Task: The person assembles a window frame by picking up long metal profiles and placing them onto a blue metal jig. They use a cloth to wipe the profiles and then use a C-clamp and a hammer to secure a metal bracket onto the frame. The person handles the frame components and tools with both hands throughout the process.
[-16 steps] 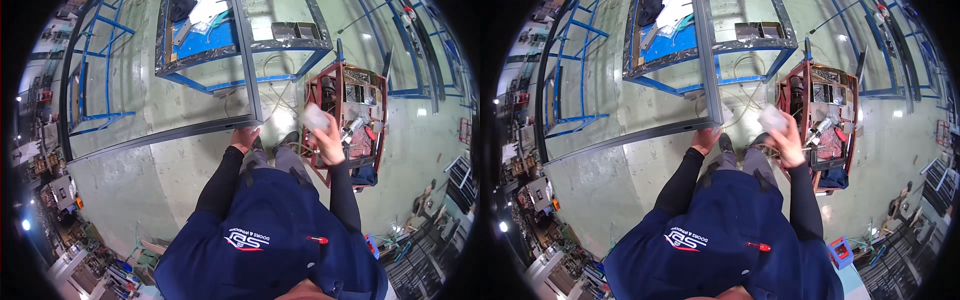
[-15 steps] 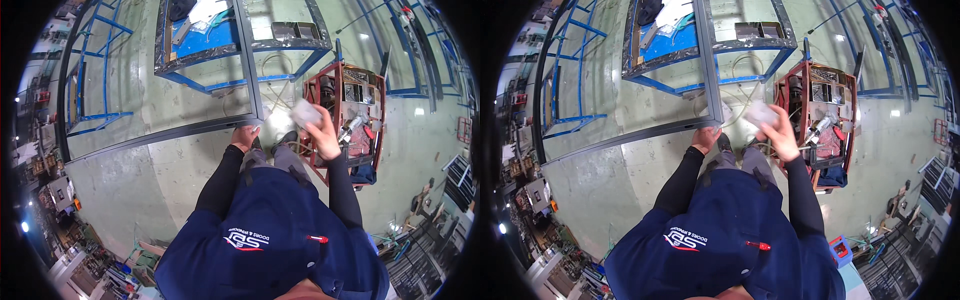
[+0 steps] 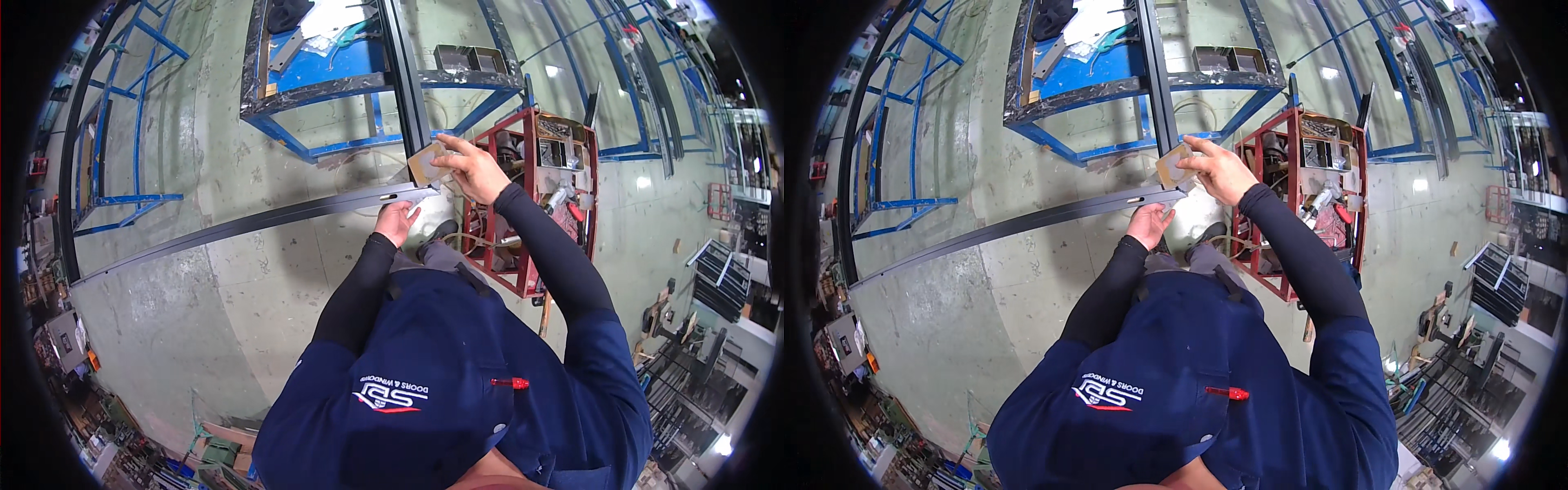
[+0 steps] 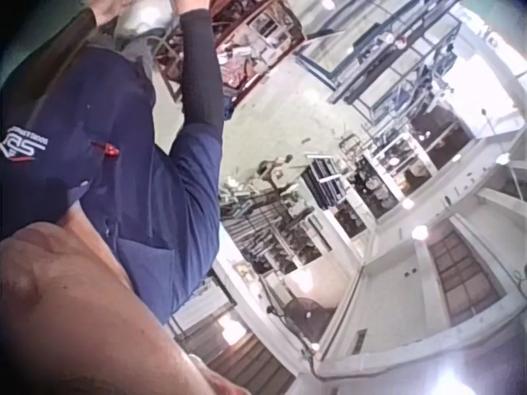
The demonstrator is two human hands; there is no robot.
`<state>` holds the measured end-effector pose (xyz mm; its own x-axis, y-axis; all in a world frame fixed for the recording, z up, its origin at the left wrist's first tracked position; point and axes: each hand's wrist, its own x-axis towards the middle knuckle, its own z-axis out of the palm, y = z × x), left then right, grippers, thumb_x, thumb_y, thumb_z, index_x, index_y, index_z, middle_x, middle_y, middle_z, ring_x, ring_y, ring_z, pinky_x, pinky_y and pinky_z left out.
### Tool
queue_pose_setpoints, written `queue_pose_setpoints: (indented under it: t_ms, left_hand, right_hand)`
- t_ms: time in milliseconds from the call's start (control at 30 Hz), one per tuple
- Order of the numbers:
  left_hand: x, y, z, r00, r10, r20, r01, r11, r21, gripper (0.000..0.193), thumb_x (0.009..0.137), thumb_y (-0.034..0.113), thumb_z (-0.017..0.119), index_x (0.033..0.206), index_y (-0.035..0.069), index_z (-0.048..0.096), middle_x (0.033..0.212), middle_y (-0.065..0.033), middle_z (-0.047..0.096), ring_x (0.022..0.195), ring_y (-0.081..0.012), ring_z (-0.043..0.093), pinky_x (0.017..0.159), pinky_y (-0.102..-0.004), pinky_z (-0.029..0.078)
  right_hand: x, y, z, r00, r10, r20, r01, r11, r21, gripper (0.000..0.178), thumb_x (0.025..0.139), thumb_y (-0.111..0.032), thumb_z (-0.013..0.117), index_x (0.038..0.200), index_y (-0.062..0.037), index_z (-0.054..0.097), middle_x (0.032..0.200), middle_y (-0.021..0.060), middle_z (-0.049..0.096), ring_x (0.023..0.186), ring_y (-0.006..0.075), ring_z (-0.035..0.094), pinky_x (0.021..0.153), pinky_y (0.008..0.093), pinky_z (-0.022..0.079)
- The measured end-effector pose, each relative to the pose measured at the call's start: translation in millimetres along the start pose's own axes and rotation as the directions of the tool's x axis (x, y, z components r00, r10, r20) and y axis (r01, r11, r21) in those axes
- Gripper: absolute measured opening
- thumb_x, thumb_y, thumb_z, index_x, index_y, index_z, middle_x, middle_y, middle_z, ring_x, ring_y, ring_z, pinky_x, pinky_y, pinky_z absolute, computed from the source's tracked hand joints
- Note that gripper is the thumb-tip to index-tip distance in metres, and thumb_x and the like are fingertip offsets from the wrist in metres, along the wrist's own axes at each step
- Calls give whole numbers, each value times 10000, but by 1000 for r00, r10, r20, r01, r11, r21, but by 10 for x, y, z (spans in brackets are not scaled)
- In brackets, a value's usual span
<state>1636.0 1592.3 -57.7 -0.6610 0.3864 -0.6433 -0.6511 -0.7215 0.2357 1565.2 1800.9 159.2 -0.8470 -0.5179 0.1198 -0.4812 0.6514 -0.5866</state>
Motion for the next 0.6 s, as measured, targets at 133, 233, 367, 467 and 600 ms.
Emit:
queue_pose_setpoints:
  t_ms: [133, 233, 367, 467, 600]
  left_hand:
    - [32, -1, -68, 1000, -16, 12, 16, 1000, 1, 199, 841, -10, 603, 1003, 85, 539, 1059, -38, 610, 1039, -163, 589, 1003, -449, 487]
    - [94, -16, -153, 999, -25, 26, 26, 1000, -1, 204, 840, -11, 604, 1006, 89, 541, 1059, -36, 609, 1034, -160, 588, 1002, -446, 489]
    - [20, 23, -55, 1000, -27, 15, 27, 999, 18, 207, 838, -11, 610, 1006, 90, 546, 1043, -27, 604, 1028, -153, 585, 1001, -442, 489]
    - [-13, 41, -2, 1000, -28, -1, 28, 999, 27, 202, 835, -9, 615, 1000, 89, 551, 1030, -23, 600, 1028, -150, 582, 997, -439, 491]
    - [47, 31, -106, 999, -31, 8, 30, 999, 33, 177, 831, -5, 623, 969, 89, 565, 1026, -21, 604, 1032, -150, 578, 1000, -437, 488]
  right_hand:
    - [-43, -63, 27, 999, 37, 35, -37, 999, 18, 494, 734, 88, 617, 1184, -110, 664, 1467, 166, 470, 1228, 380, 583, 1001, 429, 529]
    - [-56, -99, -7, 994, 65, 83, -69, 997, 43, 494, 721, 38, 669, 1195, -101, 644, 1471, 163, 465, 1207, 383, 593, 989, 437, 529]
    - [-84, -111, -2, 997, 52, 60, -54, 998, 32, 503, 712, -4, 718, 1200, -85, 631, 1444, 163, 497, 1215, 386, 582, 1009, 445, 506]
    - [-26, -97, -73, 997, 26, 74, -27, 1000, 12, 517, 727, -5, 724, 1223, -73, 598, 1408, 165, 533, 1233, 388, 567, 1030, 445, 488]
    - [110, -121, -233, 991, -43, 127, 36, 998, 60, 461, 729, 12, 726, 1151, -47, 552, 1380, 149, 562, 1258, 377, 549, 1044, 444, 470]
